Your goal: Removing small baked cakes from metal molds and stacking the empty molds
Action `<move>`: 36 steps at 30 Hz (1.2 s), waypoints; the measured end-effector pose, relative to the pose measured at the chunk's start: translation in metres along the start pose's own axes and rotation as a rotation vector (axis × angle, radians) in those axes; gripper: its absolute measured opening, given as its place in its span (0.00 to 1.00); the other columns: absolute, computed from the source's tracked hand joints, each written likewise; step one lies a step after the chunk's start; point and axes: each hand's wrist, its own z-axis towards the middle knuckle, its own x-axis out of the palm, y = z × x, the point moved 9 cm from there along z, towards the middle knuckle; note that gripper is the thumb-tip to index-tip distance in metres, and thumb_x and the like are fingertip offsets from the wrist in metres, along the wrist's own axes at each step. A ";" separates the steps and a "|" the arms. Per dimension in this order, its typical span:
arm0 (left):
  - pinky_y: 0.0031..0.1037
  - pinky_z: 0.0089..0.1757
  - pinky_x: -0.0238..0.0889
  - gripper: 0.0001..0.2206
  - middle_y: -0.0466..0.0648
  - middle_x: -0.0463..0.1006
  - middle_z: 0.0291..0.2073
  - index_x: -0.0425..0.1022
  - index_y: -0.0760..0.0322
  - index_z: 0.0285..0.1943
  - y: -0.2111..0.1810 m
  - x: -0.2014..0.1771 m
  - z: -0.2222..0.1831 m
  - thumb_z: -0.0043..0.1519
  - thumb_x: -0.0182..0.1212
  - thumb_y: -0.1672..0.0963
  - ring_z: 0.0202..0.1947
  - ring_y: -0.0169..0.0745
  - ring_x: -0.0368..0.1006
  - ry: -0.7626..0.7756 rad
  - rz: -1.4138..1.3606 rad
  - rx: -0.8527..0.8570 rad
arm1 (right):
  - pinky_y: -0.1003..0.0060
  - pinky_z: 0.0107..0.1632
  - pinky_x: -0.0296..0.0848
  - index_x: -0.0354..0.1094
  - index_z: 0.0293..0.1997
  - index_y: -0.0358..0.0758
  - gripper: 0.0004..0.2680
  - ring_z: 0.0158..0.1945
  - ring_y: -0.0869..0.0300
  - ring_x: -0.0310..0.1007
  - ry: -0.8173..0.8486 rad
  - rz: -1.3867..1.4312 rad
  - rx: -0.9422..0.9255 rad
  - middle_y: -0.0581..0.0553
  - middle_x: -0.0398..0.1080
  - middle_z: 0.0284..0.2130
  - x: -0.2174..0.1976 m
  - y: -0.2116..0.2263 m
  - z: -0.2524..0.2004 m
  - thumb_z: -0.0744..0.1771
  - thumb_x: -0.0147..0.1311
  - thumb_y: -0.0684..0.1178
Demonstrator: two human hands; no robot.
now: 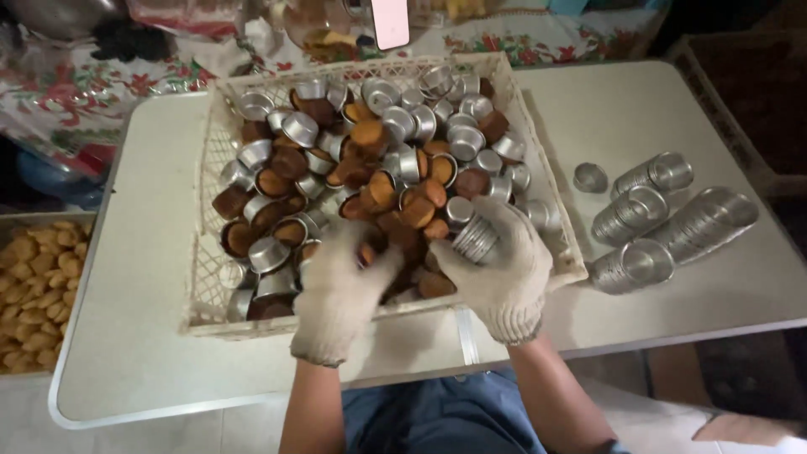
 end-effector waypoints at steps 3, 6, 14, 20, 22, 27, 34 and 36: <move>0.40 0.54 0.70 0.24 0.30 0.78 0.48 0.72 0.24 0.54 0.015 -0.018 -0.007 0.47 0.65 0.38 0.52 0.43 0.78 -0.184 -0.446 -0.143 | 0.61 0.56 0.74 0.78 0.46 0.58 0.21 0.52 0.56 0.79 0.048 0.133 0.021 0.53 0.80 0.42 0.018 -0.001 -0.003 0.51 0.75 0.58; 0.41 0.57 0.65 0.23 0.37 0.78 0.51 0.73 0.32 0.57 -0.001 -0.015 -0.015 0.51 0.59 0.41 0.56 0.46 0.75 -0.129 -0.575 -0.027 | 0.50 0.51 0.79 0.80 0.46 0.47 0.25 0.45 0.45 0.82 0.193 0.442 -0.164 0.40 0.81 0.37 0.043 0.024 -0.018 0.47 0.79 0.54; 0.40 0.74 0.36 0.38 0.61 0.60 0.74 0.61 0.68 0.74 -0.064 -0.026 -0.092 0.70 0.29 0.38 0.78 0.49 0.50 0.272 -0.351 -0.401 | 0.58 0.55 0.74 0.70 0.60 0.46 0.26 0.55 0.49 0.77 0.064 0.599 -0.259 0.40 0.74 0.49 0.032 0.036 -0.024 0.56 0.71 0.51; 0.37 0.51 0.58 0.25 0.52 0.71 0.47 0.74 0.65 0.55 -0.059 -0.015 -0.074 0.59 0.51 0.44 0.49 0.45 0.66 0.281 -0.845 -0.413 | 0.55 0.51 0.77 0.75 0.47 0.39 0.23 0.48 0.46 0.80 0.080 0.588 -0.346 0.40 0.77 0.42 0.009 0.046 -0.013 0.51 0.76 0.47; 0.36 0.44 0.65 0.22 0.50 0.75 0.39 0.78 0.64 0.50 -0.052 -0.011 -0.063 0.56 0.58 0.46 0.41 0.44 0.70 0.273 -0.995 -0.417 | 0.55 0.50 0.78 0.77 0.45 0.45 0.20 0.48 0.47 0.80 0.005 0.417 -0.335 0.41 0.76 0.44 -0.002 0.041 -0.018 0.53 0.76 0.50; 0.31 0.42 0.59 0.14 0.50 0.75 0.35 0.79 0.68 0.43 0.028 -0.010 -0.041 0.49 0.55 0.62 0.39 0.44 0.68 -0.280 -1.703 -0.369 | 0.44 0.59 0.82 0.62 0.58 0.42 0.25 0.52 0.45 0.77 -0.486 0.464 -0.725 0.33 0.69 0.51 -0.034 0.035 -0.058 0.59 0.73 0.34; 0.55 0.32 0.77 0.11 0.41 0.74 0.43 0.80 0.38 0.48 0.039 -0.062 -0.018 0.56 0.66 0.50 0.39 0.54 0.78 -0.478 0.561 0.317 | 0.52 0.48 0.80 0.77 0.46 0.42 0.18 0.48 0.44 0.79 -0.250 0.022 -0.392 0.40 0.77 0.46 0.002 0.030 -0.036 0.56 0.77 0.53; 0.62 0.27 0.74 0.13 0.44 0.72 0.42 0.79 0.40 0.47 0.044 -0.051 0.011 0.55 0.66 0.46 0.39 0.59 0.77 -0.330 0.756 0.280 | 0.47 0.49 0.80 0.76 0.50 0.41 0.21 0.50 0.41 0.78 -0.161 0.037 -0.329 0.37 0.76 0.48 0.013 0.017 -0.030 0.56 0.75 0.54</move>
